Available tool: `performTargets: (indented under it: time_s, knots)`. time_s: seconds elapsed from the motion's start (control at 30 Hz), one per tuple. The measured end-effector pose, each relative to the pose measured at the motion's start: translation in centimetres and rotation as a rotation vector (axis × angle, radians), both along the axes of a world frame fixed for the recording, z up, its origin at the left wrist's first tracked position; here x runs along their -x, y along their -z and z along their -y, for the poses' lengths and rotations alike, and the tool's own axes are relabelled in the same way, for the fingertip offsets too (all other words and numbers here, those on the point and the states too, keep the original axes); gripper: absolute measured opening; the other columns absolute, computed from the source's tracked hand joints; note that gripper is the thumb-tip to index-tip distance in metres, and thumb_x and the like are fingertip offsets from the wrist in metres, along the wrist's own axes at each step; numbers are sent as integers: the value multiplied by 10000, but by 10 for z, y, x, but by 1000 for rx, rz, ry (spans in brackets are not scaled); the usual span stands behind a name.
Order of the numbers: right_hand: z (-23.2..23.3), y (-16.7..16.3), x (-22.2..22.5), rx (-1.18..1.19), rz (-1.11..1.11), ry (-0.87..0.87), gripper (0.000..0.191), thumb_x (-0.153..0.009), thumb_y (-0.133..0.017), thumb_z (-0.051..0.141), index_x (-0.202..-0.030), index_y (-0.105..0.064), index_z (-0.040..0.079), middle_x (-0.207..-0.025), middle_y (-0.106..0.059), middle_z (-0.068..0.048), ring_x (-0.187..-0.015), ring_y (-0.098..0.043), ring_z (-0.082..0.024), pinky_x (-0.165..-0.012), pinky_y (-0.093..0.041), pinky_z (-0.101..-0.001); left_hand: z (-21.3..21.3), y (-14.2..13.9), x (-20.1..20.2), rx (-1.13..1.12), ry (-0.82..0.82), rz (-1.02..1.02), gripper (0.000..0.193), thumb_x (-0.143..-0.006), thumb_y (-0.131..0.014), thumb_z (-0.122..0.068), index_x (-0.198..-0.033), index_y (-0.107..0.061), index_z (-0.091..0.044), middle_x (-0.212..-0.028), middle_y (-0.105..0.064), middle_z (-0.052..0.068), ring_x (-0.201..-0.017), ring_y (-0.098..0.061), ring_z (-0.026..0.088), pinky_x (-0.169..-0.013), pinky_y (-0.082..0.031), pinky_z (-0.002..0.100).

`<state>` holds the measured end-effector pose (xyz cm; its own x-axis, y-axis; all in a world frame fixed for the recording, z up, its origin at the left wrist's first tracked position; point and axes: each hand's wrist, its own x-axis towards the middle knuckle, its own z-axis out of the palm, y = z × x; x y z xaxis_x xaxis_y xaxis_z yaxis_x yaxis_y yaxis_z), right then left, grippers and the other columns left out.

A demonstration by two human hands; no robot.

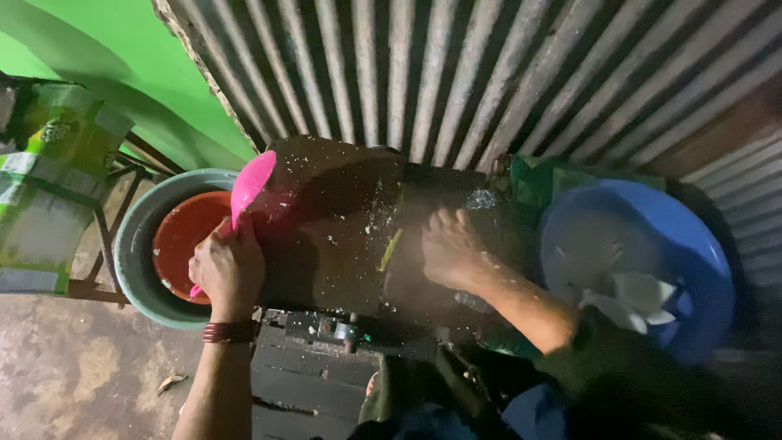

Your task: The person grates white coconut pieces on a manual grater, collecting the grated material into a blue basin. They repeatedly pick up coconut pieces, grate them, and place the finished pieces into the basin.

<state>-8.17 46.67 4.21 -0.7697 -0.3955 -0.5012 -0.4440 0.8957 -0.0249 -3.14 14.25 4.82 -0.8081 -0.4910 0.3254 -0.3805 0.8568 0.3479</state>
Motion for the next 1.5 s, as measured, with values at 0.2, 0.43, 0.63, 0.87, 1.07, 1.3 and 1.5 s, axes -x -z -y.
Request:
performTargets:
  time_s: [0.2, 0.43, 0.63, 0.87, 1.07, 1.3, 1.5]
  knots:
    - [0, 13, -5, -110, 145, -31, 706, -866, -523, 162, -1494, -339, -102, -1627, -147, -328, -1507, -118, -454, -1223, -33, -559, -2, 3, -2, -42, -22, -5, 414, -1057, -540, -467, -983, -776, -135, -837, -722, 229, -804, -691, 484, -722, -524, 572]
    - [7, 59, -11, -208, 84, -192, 593, -891, -505, 137, -1365, -450, -215, -1561, -241, -412, -1484, -198, -512, -1230, -79, -567, 0, 6, 0, -58, -72, 15, 426, -1041, -559, -476, -952, -773, -119, -846, -729, 224, -817, -702, 467, -761, -535, 559]
    - [4, 44, -7, -70, 28, -48, 442, -969, -450, 133, -1284, -634, -117, -1545, -391, -361, -1521, -285, -472, -1301, -93, -577, 2, 5, -1, -60, -12, -15, 401, -1043, -560, -459, -972, -781, -133, -844, -723, 229, -807, -693, 479, -728, -525, 573]
    - [-21, -9, 8, 227, -23, 5, 854, -752, -669, 184, -1534, -363, 30, -1614, -332, -220, -1461, -247, -400, -1184, -104, -596, 1, 3, -2, -27, 0, -33, 429, -1073, -550, -474, -960, -778, -129, -824, -712, 234, -799, -690, 482, -731, -531, 569]
    - [-8, 5, 2, 64, 12, 47, 396, -901, -509, 59, -1262, -644, -33, -1508, -530, -178, -1518, -388, -351, -1207, -380, -444, 4, 5, -4, -26, -5, -29, 422, -1062, -552, -468, -977, -783, -126, -808, -713, 235, -783, -690, 482, -719, -526, 576]
    - [-5, 23, 8, 146, 30, 52, 298, -882, -481, 16, -1044, -721, -52, -1263, -647, -259, -1252, -611, -372, -1145, -425, -465, 1, 4, -3, -43, -31, 4, 425, -1054, -539, -467, -966, -778, -128, -838, -723, 230, -813, -699, 480, -760, -533, 568]
    - [-2, 42, 7, 326, -166, 5, 236, -864, -519, 15, -961, -712, -79, -1186, -652, -303, -1228, -598, -423, -1144, -386, -512, 0, -2, -3, -61, -10, -5, 400, -1049, -543, -466, -1004, -786, -152, -828, -721, 233, -809, -690, 490, -752, -526, 578]
